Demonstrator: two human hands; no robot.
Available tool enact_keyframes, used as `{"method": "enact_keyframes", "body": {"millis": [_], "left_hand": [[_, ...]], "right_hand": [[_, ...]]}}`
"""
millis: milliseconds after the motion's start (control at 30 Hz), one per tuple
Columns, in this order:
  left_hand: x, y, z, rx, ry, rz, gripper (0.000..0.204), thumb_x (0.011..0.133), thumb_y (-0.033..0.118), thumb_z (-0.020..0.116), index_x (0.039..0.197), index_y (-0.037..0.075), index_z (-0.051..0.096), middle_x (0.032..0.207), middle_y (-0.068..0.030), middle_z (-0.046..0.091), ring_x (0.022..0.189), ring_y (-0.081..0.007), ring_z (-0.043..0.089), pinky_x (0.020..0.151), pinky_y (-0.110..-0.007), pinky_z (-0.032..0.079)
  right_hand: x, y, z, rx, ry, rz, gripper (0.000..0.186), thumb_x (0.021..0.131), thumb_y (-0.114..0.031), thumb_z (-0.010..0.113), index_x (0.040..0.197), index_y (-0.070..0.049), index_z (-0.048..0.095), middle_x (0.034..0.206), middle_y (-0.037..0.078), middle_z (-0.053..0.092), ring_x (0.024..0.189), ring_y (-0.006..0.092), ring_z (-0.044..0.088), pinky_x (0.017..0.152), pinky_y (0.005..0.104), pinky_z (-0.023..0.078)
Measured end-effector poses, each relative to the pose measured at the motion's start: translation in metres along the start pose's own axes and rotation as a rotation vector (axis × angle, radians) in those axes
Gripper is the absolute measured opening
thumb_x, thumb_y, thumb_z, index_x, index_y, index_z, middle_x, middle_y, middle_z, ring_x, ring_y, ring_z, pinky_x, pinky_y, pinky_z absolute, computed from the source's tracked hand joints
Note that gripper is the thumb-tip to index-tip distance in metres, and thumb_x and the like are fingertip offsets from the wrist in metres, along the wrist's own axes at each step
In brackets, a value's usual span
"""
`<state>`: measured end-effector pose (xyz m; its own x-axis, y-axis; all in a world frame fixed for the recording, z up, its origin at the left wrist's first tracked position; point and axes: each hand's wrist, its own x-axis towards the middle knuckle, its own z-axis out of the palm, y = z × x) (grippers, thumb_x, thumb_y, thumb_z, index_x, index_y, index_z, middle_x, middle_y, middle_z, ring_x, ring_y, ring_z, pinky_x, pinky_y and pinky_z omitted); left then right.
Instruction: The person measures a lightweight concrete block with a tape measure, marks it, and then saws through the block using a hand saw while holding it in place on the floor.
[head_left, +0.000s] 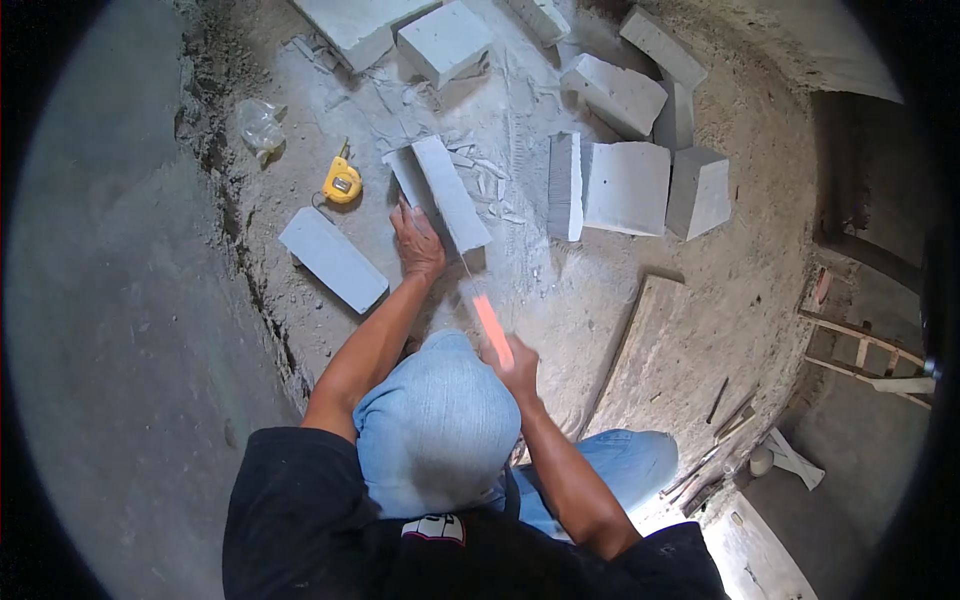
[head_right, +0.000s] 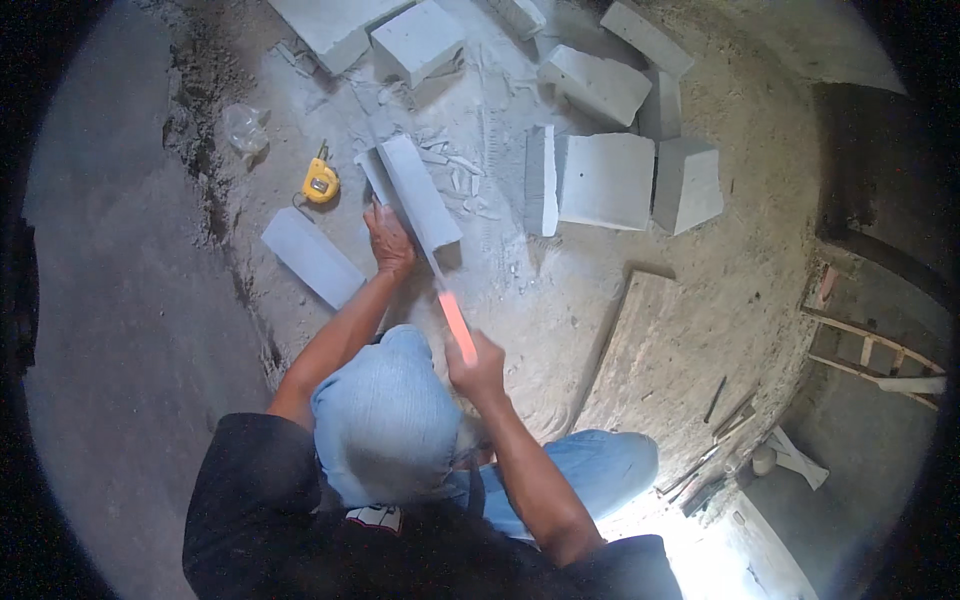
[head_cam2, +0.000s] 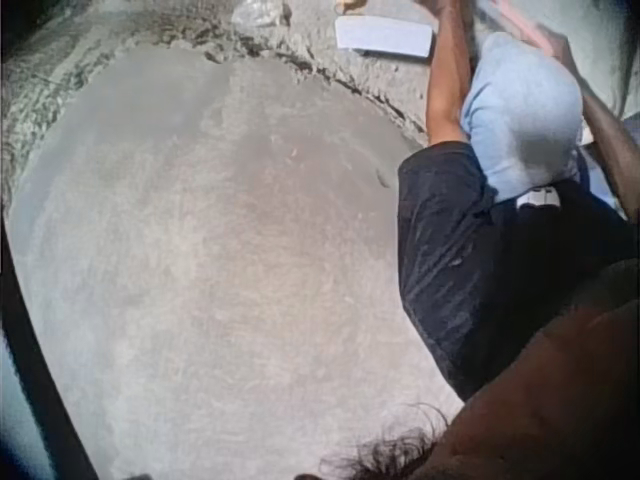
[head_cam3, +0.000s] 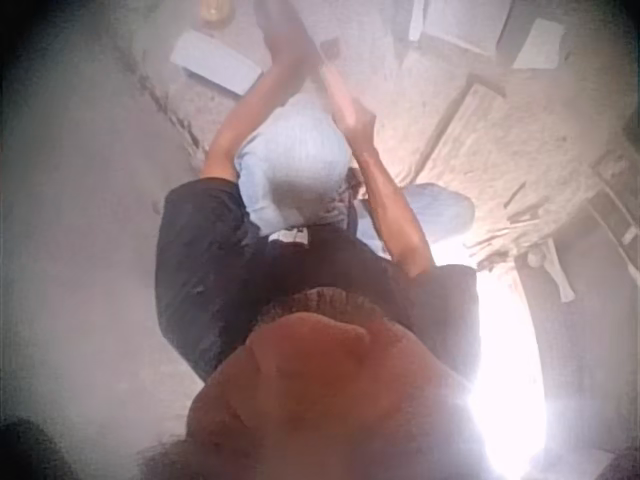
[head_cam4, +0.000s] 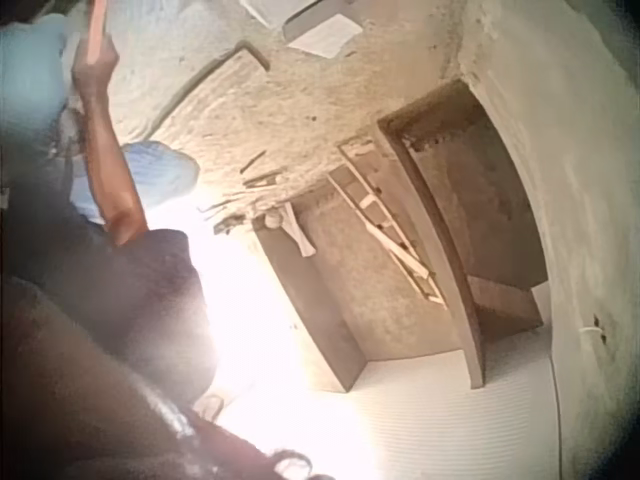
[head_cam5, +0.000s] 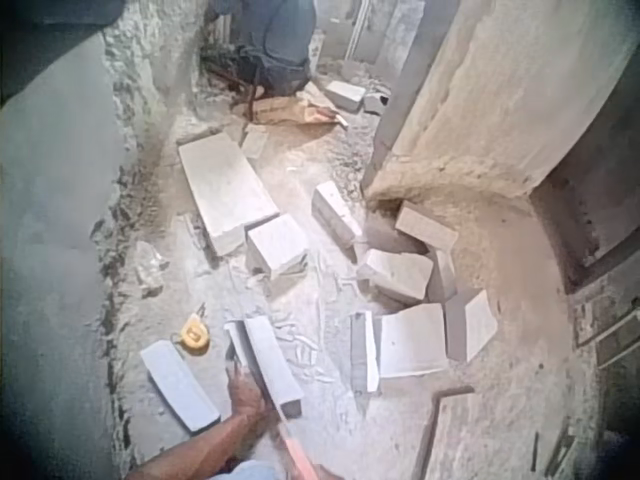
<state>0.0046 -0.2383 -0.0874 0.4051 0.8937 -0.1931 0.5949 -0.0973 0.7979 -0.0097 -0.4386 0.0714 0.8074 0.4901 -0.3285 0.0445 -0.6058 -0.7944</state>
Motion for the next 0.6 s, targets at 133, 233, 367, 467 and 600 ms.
{"method": "enact_keyframes", "body": {"millis": [133, 233, 367, 467, 600], "left_hand": [[-0.004, -0.001, -0.001, 0.023, 0.012, 0.039, 0.049, 0.102, 0.029, 0.036, 0.138, -0.005, 0.04, 0.128, -0.0263, 0.045, 0.113, -0.045, 0.051, 0.095, -0.047, 0.043], [0.003, 0.001, -0.002, 0.058, -0.036, -0.031, 0.049, 0.102, 0.028, 0.036, 0.138, -0.005, 0.04, 0.129, -0.0263, 0.045, 0.114, -0.0444, 0.052, 0.095, -0.046, 0.044], [-0.007, -0.002, -0.003, 0.053, 0.024, 0.029, 0.05, 0.102, 0.029, 0.037, 0.138, -0.005, 0.04, 0.129, -0.0261, 0.045, 0.114, -0.0441, 0.052, 0.095, -0.046, 0.044], [-0.007, -0.002, 0.001, 0.009, 0.026, -0.002, 0.05, 0.102, 0.029, 0.037, 0.138, -0.005, 0.04, 0.129, -0.0258, 0.046, 0.113, -0.0442, 0.052, 0.095, -0.046, 0.044], [-0.002, 0.006, 0.003, 0.088, 0.034, 0.032, 0.049, 0.101, 0.027, 0.038, 0.138, -0.005, 0.039, 0.129, -0.0258, 0.046, 0.113, -0.0443, 0.052, 0.095, -0.046, 0.044]], "right_hand": [[0.0, -0.003, 0.003, 0.044, -0.006, 0.053, 0.023, 0.085, -0.022, 0.066, 0.082, 0.001, 0.064, 0.068, 0.02, 0.063, 0.063, 0.0358, 0.065, 0.058, 0.0416, 0.05], [-0.005, -0.002, -0.006, 0.034, -0.036, 0.098, 0.023, 0.086, -0.022, 0.065, 0.082, 0.0, 0.064, 0.069, 0.02, 0.064, 0.062, 0.0347, 0.065, 0.058, 0.0407, 0.05], [-0.006, -0.011, -0.008, 0.026, -0.019, 0.078, 0.022, 0.087, -0.021, 0.063, 0.08, 0.0, 0.064, 0.069, 0.02, 0.063, 0.062, 0.0335, 0.065, 0.059, 0.0398, 0.05], [0.017, -0.025, -0.006, 0.003, -0.043, 0.141, 0.021, 0.087, -0.02, 0.062, 0.08, 0.001, 0.064, 0.069, 0.02, 0.063, 0.062, 0.0325, 0.065, 0.059, 0.0392, 0.05], [-0.023, 0.019, -0.015, 0.023, 0.036, -0.097, 0.022, 0.086, -0.019, 0.063, 0.08, 0.002, 0.062, 0.069, 0.02, 0.063, 0.063, 0.0305, 0.065, 0.059, 0.0385, 0.049]]}}
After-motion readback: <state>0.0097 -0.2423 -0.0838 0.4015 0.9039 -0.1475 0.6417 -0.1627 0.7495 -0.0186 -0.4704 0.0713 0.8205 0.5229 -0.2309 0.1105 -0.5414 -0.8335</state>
